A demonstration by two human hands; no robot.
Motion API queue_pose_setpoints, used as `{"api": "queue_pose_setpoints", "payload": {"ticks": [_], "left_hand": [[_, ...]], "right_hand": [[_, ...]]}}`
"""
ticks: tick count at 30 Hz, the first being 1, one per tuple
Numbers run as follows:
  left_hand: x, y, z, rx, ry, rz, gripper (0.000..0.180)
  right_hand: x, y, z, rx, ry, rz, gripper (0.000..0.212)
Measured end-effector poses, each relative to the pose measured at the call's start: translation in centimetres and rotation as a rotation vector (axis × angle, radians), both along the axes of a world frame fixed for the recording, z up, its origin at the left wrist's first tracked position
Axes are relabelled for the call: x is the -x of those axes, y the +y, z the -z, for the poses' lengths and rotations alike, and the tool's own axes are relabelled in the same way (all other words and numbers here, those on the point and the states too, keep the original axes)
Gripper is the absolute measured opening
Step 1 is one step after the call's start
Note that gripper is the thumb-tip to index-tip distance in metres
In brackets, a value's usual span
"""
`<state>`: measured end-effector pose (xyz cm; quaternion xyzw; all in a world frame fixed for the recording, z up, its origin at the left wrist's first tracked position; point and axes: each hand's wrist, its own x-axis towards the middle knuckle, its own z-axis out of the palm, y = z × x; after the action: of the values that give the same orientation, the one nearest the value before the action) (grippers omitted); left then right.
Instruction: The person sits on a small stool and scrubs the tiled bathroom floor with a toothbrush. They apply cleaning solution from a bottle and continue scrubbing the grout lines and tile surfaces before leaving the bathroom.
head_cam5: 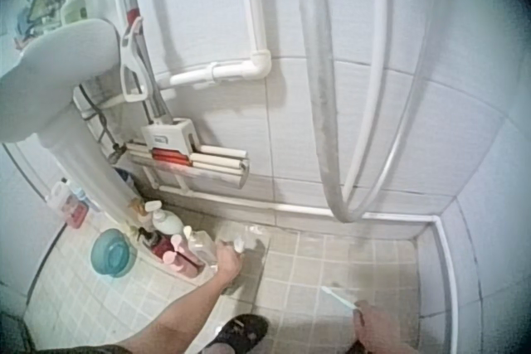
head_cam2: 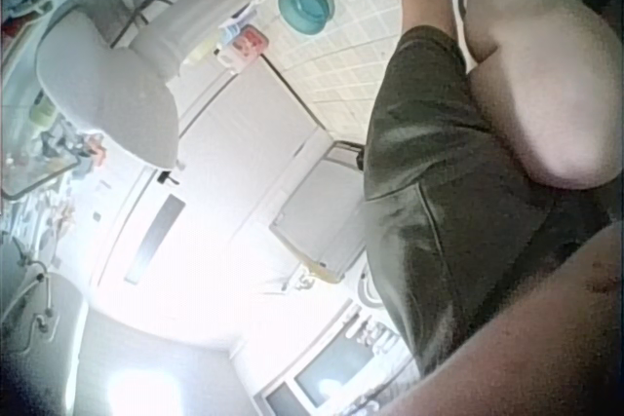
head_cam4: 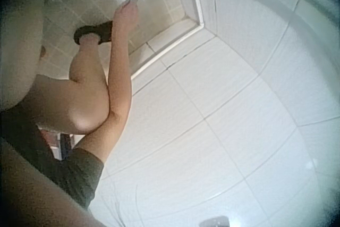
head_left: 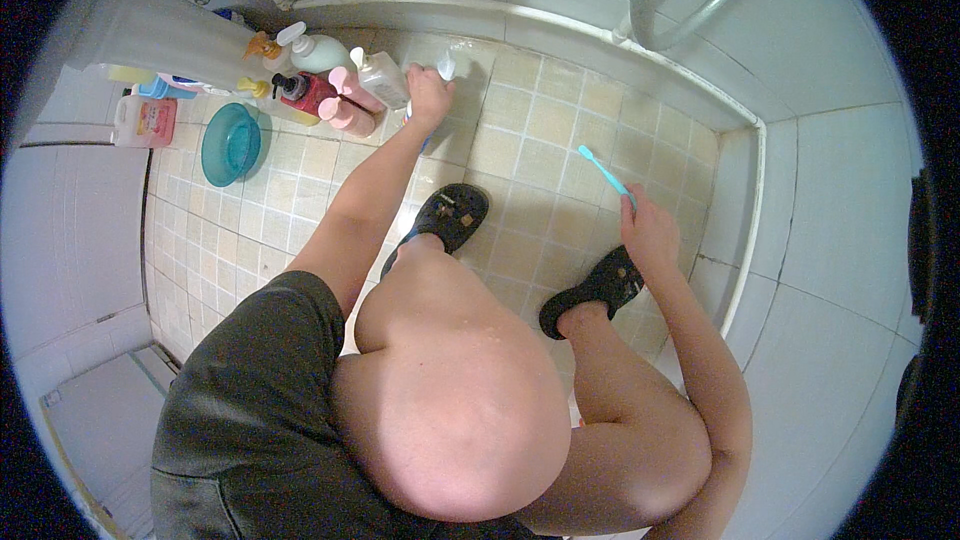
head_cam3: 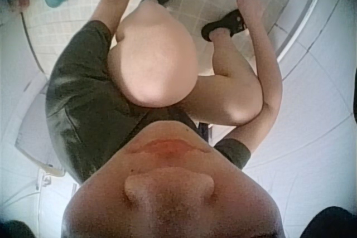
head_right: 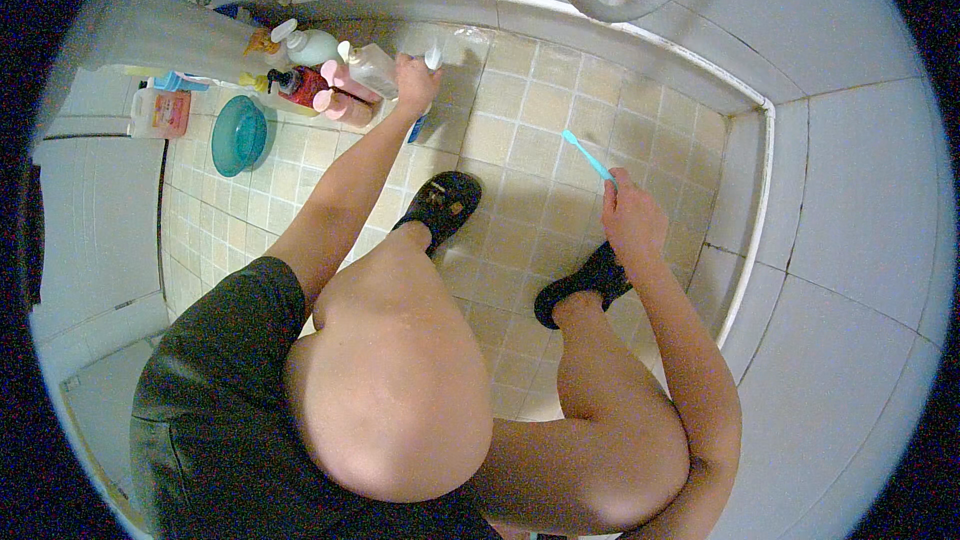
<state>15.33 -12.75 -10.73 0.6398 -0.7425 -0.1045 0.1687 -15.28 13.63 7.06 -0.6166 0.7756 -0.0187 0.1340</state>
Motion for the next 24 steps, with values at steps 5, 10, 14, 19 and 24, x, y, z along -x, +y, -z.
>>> {"api": "queue_pose_setpoints", "payload": {"ticks": [5, 10, 14, 19, 24], "left_hand": [[0.4, 0.3, 0.6, 0.05, 0.085, 0.102, 0.035], [1.7, 2.1, -1.2, 0.013, 0.052, 0.168, 0.038], [1.9, 2.2, -1.6, -0.018, -0.005, 0.165, 0.039], [1.6, 2.3, -0.8, 0.066, 0.024, 0.176, 0.036], [2.0, 2.3, -0.9, -0.039, -0.022, 0.143, 0.035]], "right_hand": [[-0.2, -0.1, -0.2, 0.05, -0.02, 0.014, 0.023], [0.1, 0.2, -0.3, 0.087, -0.032, -0.001, 0.022], [0.2, 0.2, -0.2, 0.099, -0.037, -0.009, 0.022], [-0.1, 0.1, -0.5, 0.081, -0.028, -0.019, 0.021], [-0.1, 0.1, -0.7, 0.066, -0.005, -0.027, 0.021]]}}
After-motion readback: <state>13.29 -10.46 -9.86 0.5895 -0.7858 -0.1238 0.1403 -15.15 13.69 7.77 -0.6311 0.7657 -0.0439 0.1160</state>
